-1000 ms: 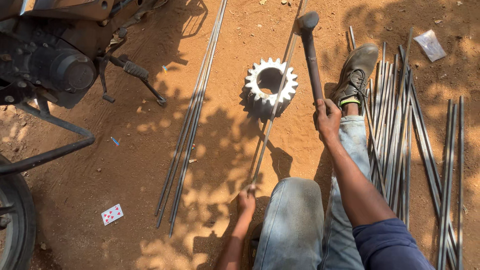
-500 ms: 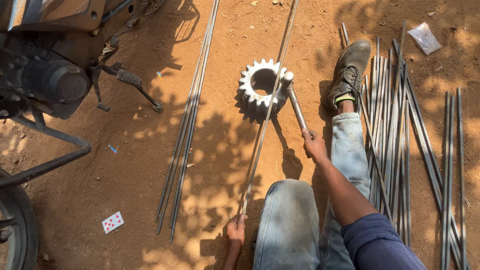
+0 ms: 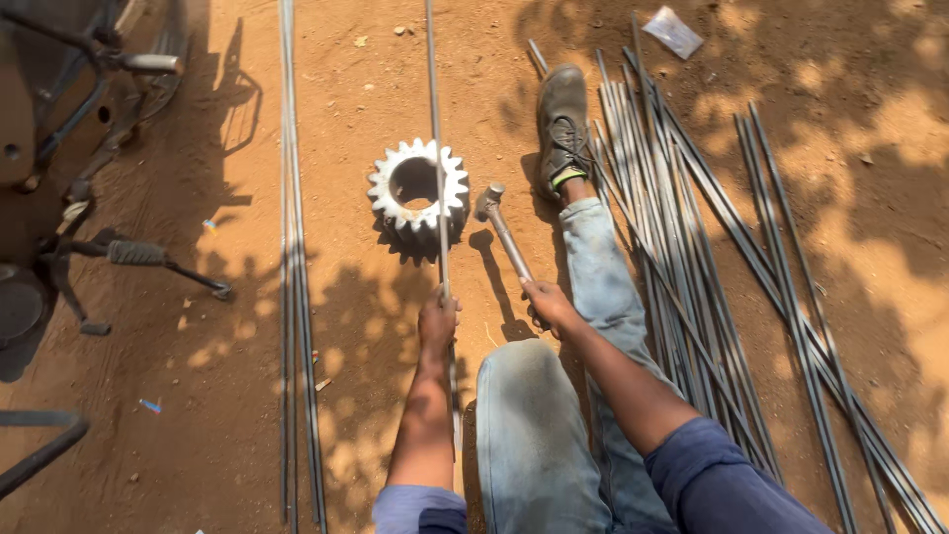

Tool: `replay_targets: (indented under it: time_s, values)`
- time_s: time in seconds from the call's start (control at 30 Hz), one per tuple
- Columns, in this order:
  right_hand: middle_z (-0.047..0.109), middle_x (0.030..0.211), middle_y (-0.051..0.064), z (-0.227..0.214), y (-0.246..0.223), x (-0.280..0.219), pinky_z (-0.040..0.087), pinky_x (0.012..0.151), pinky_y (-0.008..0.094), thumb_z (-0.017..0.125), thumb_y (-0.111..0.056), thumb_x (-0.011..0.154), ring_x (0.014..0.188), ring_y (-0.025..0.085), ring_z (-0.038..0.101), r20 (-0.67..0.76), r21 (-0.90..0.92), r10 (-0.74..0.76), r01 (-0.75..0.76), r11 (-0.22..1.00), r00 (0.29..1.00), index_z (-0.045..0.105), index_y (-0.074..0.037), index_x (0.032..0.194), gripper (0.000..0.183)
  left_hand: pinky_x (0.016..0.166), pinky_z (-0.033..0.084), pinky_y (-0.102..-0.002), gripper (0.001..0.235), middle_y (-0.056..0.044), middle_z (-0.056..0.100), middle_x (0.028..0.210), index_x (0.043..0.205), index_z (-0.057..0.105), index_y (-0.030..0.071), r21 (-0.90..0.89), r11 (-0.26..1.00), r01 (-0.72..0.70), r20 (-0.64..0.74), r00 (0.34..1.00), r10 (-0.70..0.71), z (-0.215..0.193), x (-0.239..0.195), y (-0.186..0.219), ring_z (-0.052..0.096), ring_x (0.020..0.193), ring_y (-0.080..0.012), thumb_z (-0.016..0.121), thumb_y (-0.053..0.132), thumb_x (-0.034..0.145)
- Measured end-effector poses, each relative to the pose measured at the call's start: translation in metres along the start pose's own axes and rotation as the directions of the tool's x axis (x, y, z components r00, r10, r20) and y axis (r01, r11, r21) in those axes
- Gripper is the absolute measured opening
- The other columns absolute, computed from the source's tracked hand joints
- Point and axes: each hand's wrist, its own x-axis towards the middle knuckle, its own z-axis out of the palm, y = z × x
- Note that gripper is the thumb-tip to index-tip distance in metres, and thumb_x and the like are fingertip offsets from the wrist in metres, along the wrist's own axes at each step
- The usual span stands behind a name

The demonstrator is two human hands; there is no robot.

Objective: The person straightens long metal rods by placing them inside the teeth of a large gear on the ground and striking them with a hammer.

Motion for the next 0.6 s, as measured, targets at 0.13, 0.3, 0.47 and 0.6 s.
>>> replay_targets:
  time_s: [0.13, 0.3, 0.47, 0.6]
  values:
    - [0.054, 0.063, 0.008, -0.008, 0.018, -0.017, 0.04, 0.035, 0.036, 0.067, -0.035, 0.097, 0.043, 0.016, 0.049, -0.016, 0.055, 0.084, -0.083, 0.995, 0.996, 0.059, 0.002, 0.107, 0.038, 0.044, 0.043, -0.029, 0.038, -0.006, 0.068, 0.071, 0.137, 0.062, 0.012, -0.058, 0.998, -0.005, -0.006, 1.0, 0.004, 0.006, -0.025, -0.024, 0.053, 0.046, -0.0119, 0.057, 0.019, 0.1]
    - [0.063, 0.072, 0.013, -0.018, 0.012, -0.049, 0.045, 0.038, 0.04, 0.062, -0.029, 0.097, 0.046, 0.023, 0.057, -0.144, -0.174, -0.003, -0.023, 0.984, 0.99, 0.056, -0.003, 0.12, 0.035, 0.041, 0.033, -0.028, 0.028, 0.0, 0.048, 0.064, 0.113, 0.062, 0.003, -0.282, 0.952, 0.119, 0.048, 0.993, -0.109, -0.009, -0.078, -0.052, 0.042, 0.047, -0.0099, 0.06, 0.031, 0.108]
    - [0.072, 0.095, 0.022, -0.034, -0.03, -0.076, 0.055, 0.069, 0.052, 0.059, -0.003, 0.078, 0.083, 0.04, 0.07, -0.101, -0.588, -0.319, 0.202, 0.783, 0.942, 0.046, -0.011, 0.137, 0.06, 0.041, 0.035, -0.03, 0.018, -0.002, 0.055, 0.066, 0.105, 0.064, 0.005, -0.257, 0.943, 0.212, 0.07, 0.977, -0.201, -0.036, -0.101, -0.04, 0.044, 0.048, -0.0132, 0.059, 0.023, 0.104]
    - [0.069, 0.105, 0.024, -0.028, -0.065, -0.095, 0.053, 0.08, 0.053, 0.057, -0.002, 0.075, 0.098, 0.044, 0.066, -0.101, -0.678, -0.586, 0.376, 0.632, 0.804, 0.051, -0.019, 0.143, 0.071, 0.046, 0.042, -0.032, 0.026, -0.01, 0.057, 0.067, 0.11, 0.061, -0.008, -0.311, 0.94, 0.139, 0.176, 0.981, -0.087, -0.052, -0.132, 0.044, 0.05, 0.052, -0.018, 0.057, 0.015, 0.101]
